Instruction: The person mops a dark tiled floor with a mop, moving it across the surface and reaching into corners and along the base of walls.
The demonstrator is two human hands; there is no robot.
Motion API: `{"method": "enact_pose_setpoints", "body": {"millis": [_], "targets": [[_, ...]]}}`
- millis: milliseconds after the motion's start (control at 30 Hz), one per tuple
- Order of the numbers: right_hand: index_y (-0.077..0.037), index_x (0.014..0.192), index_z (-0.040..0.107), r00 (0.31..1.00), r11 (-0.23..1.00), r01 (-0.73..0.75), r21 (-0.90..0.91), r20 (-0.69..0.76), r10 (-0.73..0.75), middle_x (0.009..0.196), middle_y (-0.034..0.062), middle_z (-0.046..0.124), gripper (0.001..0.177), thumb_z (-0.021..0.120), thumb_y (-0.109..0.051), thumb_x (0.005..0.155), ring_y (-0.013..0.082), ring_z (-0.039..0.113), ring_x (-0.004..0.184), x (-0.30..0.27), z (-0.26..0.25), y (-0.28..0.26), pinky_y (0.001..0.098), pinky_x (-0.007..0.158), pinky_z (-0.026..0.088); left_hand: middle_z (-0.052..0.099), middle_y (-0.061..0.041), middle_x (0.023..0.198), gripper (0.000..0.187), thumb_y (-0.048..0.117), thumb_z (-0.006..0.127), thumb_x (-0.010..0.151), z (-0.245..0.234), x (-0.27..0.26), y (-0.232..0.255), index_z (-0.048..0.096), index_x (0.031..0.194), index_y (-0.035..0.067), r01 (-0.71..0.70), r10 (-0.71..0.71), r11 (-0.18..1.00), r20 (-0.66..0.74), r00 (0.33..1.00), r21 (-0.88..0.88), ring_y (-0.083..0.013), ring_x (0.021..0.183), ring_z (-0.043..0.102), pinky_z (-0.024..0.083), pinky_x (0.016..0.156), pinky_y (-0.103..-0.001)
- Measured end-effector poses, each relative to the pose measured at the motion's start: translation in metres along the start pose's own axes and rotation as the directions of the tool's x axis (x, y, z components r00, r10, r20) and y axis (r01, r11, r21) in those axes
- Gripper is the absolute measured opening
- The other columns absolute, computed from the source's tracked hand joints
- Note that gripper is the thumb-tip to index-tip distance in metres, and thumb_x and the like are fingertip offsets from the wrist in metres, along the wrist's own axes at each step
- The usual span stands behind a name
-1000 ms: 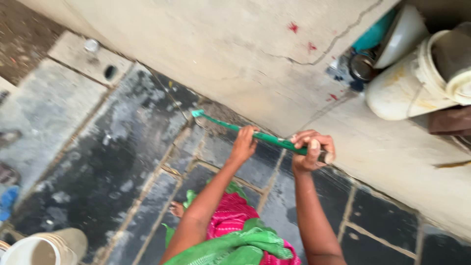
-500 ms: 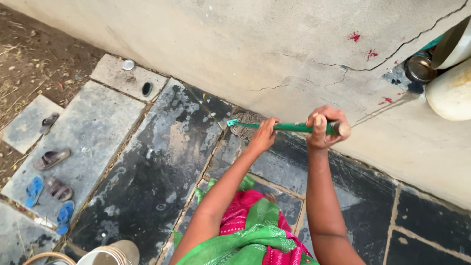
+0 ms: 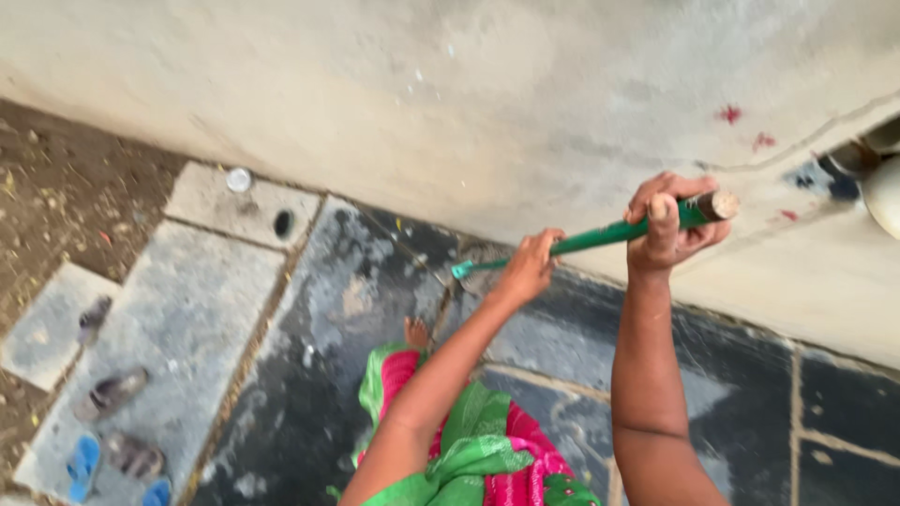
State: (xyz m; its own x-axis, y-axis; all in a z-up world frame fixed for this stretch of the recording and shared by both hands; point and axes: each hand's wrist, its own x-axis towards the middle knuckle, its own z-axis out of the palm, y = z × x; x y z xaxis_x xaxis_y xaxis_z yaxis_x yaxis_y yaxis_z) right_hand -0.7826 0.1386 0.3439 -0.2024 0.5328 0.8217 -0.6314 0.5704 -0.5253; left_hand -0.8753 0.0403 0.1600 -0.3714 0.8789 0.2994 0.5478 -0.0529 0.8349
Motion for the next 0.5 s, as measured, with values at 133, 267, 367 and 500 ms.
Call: {"method": "enact_pose_setpoints", "body": {"millis": [133, 267, 367, 500], "targets": [[-0.006, 0.099, 0.050, 0.996, 1.000, -0.010, 0.002, -0.092, 0.010, 0.072, 0.0048, 0.053, 0.026, 0.073, -0.018, 0.101, 0.0135, 0.052, 0.053, 0.022, 0.035, 0.036, 0.0291, 0.048, 0.048, 0.062, -0.019, 0.106, 0.045, 0.012, 0.067, 0.094, -0.043, 0.037, -0.016, 0.048, 0.134, 0.018, 0.106, -0.103, 0.994, 0.201, 0.974, -0.005, -0.0409, 0.107, 0.059, 0.049, 0.087, -0.052], [-0.003, 0.093, 0.054, 0.998, 0.989, -0.022, -0.149, -0.055, 0.014, 0.066, 0.0021, 0.053, 0.030, 0.072, -0.024, 0.102, 0.0119, 0.053, 0.050, 0.043, 0.059, 0.067, 0.0251, 0.043, 0.045, 0.063, -0.019, 0.110, 0.043, 0.014, 0.065, 0.096, -0.077, 0.070, -0.031, 0.043, 0.134, 0.017, 0.015, -0.006, 0.999, 0.271, 0.962, -0.032, -0.0417, 0.104, 0.059, 0.048, 0.084, -0.054], [-0.004, 0.084, 0.054, 0.999, 0.993, 0.019, -0.114, -0.046, -0.024, 0.057, 0.0010, 0.052, 0.032, 0.074, -0.024, 0.098, 0.0086, 0.054, 0.044, 0.062, 0.079, 0.105, 0.0258, 0.044, 0.042, 0.060, -0.018, 0.107, 0.044, 0.017, 0.061, 0.100, -0.096, 0.089, -0.045, 0.040, 0.138, 0.020, 0.185, -0.174, 0.983, 0.406, 0.897, 0.012, -0.0364, 0.103, 0.062, 0.049, 0.087, -0.051], [-0.005, 0.088, 0.052, 0.999, 0.980, -0.035, -0.194, -0.006, 0.034, 0.063, 0.0035, 0.053, 0.034, 0.071, -0.029, 0.103, 0.0117, 0.054, 0.054, 0.067, 0.108, 0.110, 0.0228, 0.042, 0.042, 0.060, -0.017, 0.110, 0.044, 0.019, 0.062, 0.102, -0.115, 0.097, -0.065, 0.040, 0.141, 0.019, 0.194, -0.170, 0.981, 0.394, 0.903, -0.021, -0.0370, 0.104, 0.061, 0.050, 0.087, -0.051]]}}
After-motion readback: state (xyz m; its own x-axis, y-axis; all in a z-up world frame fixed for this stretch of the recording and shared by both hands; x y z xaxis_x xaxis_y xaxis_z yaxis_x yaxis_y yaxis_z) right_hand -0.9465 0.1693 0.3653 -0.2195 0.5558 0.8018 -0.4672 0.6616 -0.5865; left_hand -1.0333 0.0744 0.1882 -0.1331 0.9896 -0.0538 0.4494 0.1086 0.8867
